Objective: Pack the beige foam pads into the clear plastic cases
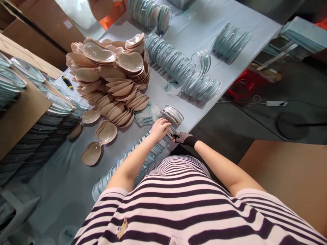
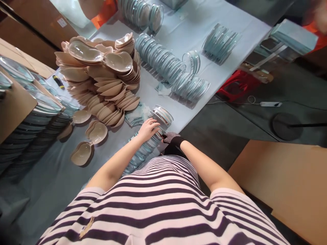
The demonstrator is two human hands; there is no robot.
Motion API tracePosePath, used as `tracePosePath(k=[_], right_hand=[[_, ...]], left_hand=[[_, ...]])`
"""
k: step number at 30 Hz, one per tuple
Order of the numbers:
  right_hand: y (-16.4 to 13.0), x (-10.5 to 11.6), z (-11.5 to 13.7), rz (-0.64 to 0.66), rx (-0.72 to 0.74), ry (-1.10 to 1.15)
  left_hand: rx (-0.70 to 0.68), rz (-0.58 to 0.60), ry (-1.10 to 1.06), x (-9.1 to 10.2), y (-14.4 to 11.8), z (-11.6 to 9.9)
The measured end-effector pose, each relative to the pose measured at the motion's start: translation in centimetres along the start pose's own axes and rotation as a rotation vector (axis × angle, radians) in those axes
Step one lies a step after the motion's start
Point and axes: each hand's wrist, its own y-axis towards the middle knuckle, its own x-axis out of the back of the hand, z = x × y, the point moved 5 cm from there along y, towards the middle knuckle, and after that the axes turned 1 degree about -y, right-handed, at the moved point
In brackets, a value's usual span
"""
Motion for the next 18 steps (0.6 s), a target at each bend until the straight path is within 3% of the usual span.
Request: tracePosePath(k=[3, 7, 9, 12, 15, 18], right_hand=[[0.5, -0.9, -0.4, -0.024, -0.022, 0.091], [0.6, -1.8, -0.4, -0.046, -0.038, 0.579], [0.7, -1.9, 0.1, -0.016, -0.035, 0.683], [1.1, -1.1, 1.2, -0.038, -0.003, 0.36], [1.4, 0.4, 2.7, -0.188, 0.055, -0.122], [1.3, 1.8, 3.9, -0.351, 0.126, -0.316]], left_hand=[[-0.019, -0.017, -0.037, 0.0, 0.1, 0.1], [0.047, -0.114, -0.119, 0.1, 0.3, 0.6], [0.087, -0.139, -0.161, 0.1, 0.3, 0.9], [0.078, -0.1, -0.185, 0.1, 0.6, 0.9], [0.033, -0.038, -0.19, 0.6, 1.2, 0.6], [0.03, 0.011, -0.166, 1.9, 0.4, 0.2]])
